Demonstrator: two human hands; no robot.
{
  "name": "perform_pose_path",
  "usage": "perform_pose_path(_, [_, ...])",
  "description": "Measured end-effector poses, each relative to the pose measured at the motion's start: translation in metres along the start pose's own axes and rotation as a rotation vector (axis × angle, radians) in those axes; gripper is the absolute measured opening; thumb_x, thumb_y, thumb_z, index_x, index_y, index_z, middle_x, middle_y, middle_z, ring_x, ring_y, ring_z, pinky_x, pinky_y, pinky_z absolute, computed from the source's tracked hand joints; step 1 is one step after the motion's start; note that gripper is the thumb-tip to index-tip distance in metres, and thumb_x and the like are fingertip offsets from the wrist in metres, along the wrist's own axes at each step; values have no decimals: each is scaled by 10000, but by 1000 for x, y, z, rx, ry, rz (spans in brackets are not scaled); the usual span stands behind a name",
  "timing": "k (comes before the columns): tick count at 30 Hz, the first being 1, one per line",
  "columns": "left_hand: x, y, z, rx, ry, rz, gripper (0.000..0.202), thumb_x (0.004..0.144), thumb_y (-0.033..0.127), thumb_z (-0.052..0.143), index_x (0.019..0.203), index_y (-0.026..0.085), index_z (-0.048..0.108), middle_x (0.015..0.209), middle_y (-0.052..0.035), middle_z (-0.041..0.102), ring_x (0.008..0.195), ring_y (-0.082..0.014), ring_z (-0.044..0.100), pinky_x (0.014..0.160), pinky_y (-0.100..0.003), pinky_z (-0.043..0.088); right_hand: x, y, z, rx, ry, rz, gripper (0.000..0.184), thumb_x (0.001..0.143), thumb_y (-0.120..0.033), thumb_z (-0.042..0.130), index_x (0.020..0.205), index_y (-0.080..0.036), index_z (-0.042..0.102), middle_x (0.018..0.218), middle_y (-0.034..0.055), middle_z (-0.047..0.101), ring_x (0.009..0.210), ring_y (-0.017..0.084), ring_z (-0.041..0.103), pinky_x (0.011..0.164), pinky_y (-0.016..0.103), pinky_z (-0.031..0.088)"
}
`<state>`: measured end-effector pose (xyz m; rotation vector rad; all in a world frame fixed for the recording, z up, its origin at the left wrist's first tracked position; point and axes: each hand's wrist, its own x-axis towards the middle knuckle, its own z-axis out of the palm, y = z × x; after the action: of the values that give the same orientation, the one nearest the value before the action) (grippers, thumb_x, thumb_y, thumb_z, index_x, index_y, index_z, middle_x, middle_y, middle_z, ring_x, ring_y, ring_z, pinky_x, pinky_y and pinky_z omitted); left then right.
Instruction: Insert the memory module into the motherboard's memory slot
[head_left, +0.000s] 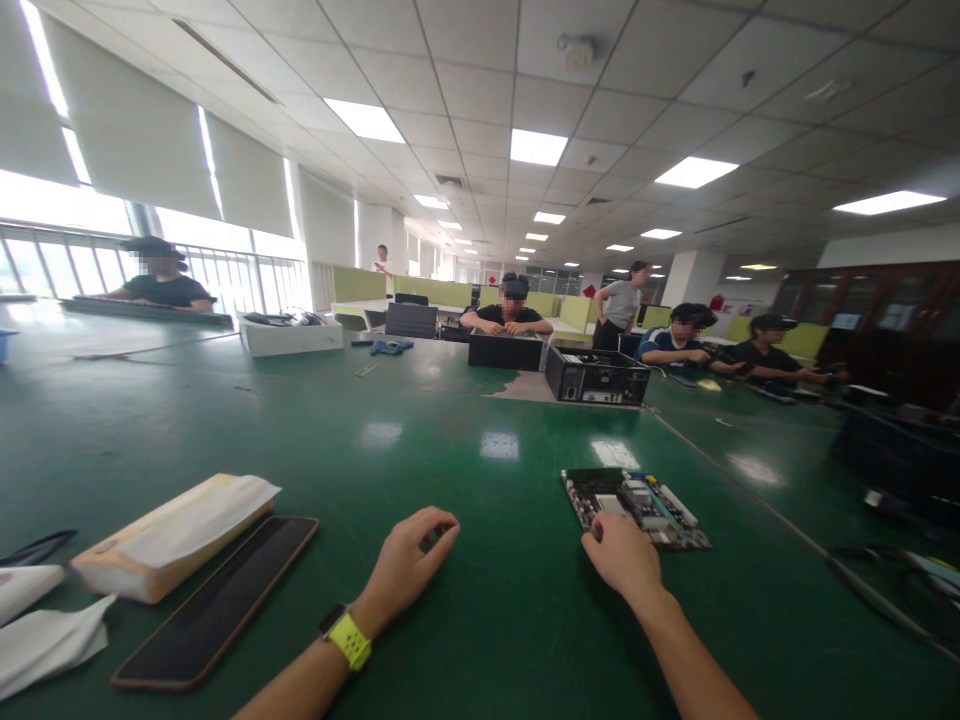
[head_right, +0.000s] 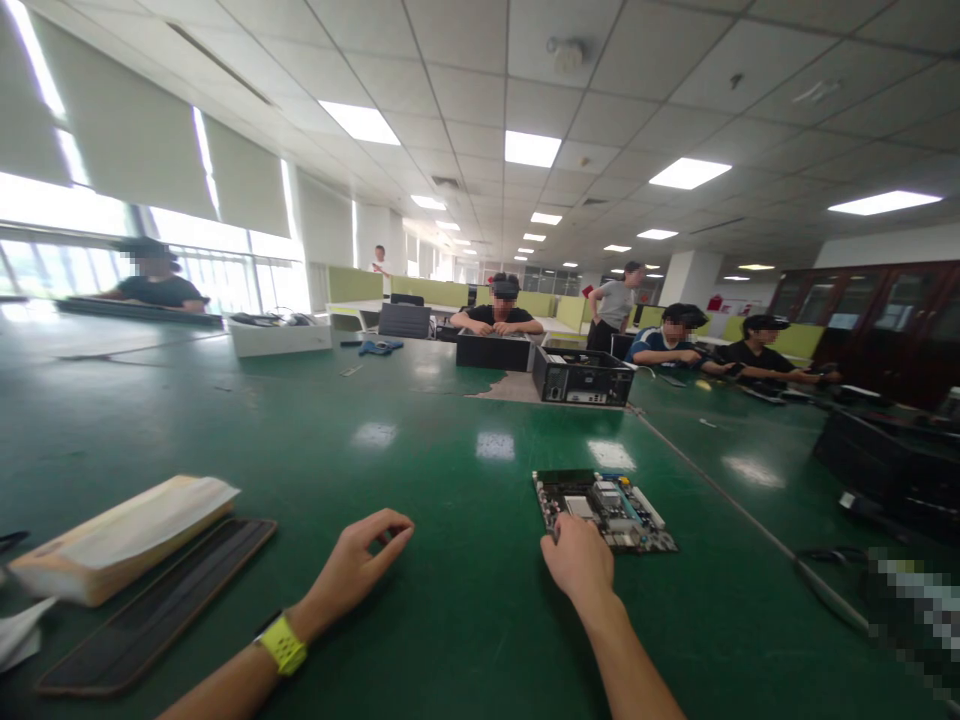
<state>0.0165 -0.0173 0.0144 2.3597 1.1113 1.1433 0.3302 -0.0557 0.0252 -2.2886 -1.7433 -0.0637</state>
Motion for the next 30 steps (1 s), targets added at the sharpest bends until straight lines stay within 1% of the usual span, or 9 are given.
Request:
perform_pose_path(4, [1, 0, 2, 9, -7, 19, 234, 926, 342, 460, 882, 183, 626, 840, -43, 650, 755, -167, 600, 714, -280, 502, -4, -9, 0, -1, 33, -59, 165, 816, -274, 479, 754, -191, 608, 825, 72, 662, 791, 210, 599, 603, 276, 341])
perform_pose_path(8, [1, 0, 3, 46, -22, 67, 187, 916, 310, 480, 925, 196, 628, 886, -43, 650, 802, -172, 605, 745, -287, 509, -25, -33, -3, 27, 26, -197, 230, 838, -291, 465, 697, -197, 620, 767, 58, 670, 731, 196, 604, 595, 275, 333])
perform_pose_path(14, [1, 8, 5, 132, -94, 126, 311, 869, 319, 566, 1172, 252, 559, 1148, -50, 598, 1028, -208, 575, 904, -348, 487, -78, -86, 7, 195, -112, -610, 270, 823, -427, 525, 719, -206, 642, 760, 29, 691, 724, 182, 615, 634, 262, 375])
perform_pose_path(18, [2, 11, 6, 179, -119, 151, 414, 856, 307, 583, 1258, 253, 504, 1247, -68, 553, 1117, -236, 529, 961, -393, 451, -95, -103, 19, 334, -332, -954, 386, 751, -558, 597, 948, -238, 685, 873, 21, 723, 797, 183, 638, 727, 246, 420])
perform_pose_path(20, [3, 11, 6, 194, -149, 169, 443, 856, 281, 578, 1287, 260, 479, 1279, -71, 539, 1152, -245, 502, 975, -410, 431, -97, -103, 15, 426, -379, -1052, 475, 742, -582, 602, 1078, -251, 659, 946, 22, 726, 846, 183, 645, 775, 240, 430])
perform_pose_path(22, [2, 10, 7, 198, -188, 179, 441, 855, 259, 577, 1286, 264, 482, 1274, -70, 548, 1154, -249, 496, 968, -414, 425, -95, -98, 4, 539, -330, -1011, 414, 797, -516, 580, 1116, -261, 644, 966, 11, 723, 861, 167, 645, 813, 233, 431])
perform_pose_path(26, [2, 9, 10, 185, -237, 160, 407, 847, 237, 581, 1248, 260, 514, 1195, -63, 601, 1084, -244, 533, 929, -401, 435, -76, -81, -22, 660, -70, -732, 249, 870, -355, 513, 1016, -239, 678, 997, 31, 702, 939, 176, 617, 895, 278, 427])
perform_pose_path(28, [1, 9, 11, 180, -245, 143, 387, 845, 236, 583, 1228, 256, 529, 1144, -57, 625, 1039, -239, 551, 903, -387, 446, -60, -70, -23, 630, -1, -627, 272, 866, -338, 511, 1058, -221, 664, 1107, 57, 667, 1052, 200, 575, 961, 324, 403])
perform_pose_path(30, [1, 8, 11, 176, -253, 122, 371, 843, 240, 584, 1211, 254, 541, 1093, -50, 644, 998, -233, 566, 872, -367, 459, -45, -60, -15, 566, -10, -574, 364, 857, -345, 522, 1185, -214, 608, 1266, 71, 587, 1199, 224, 485, 1047, 375, 334])
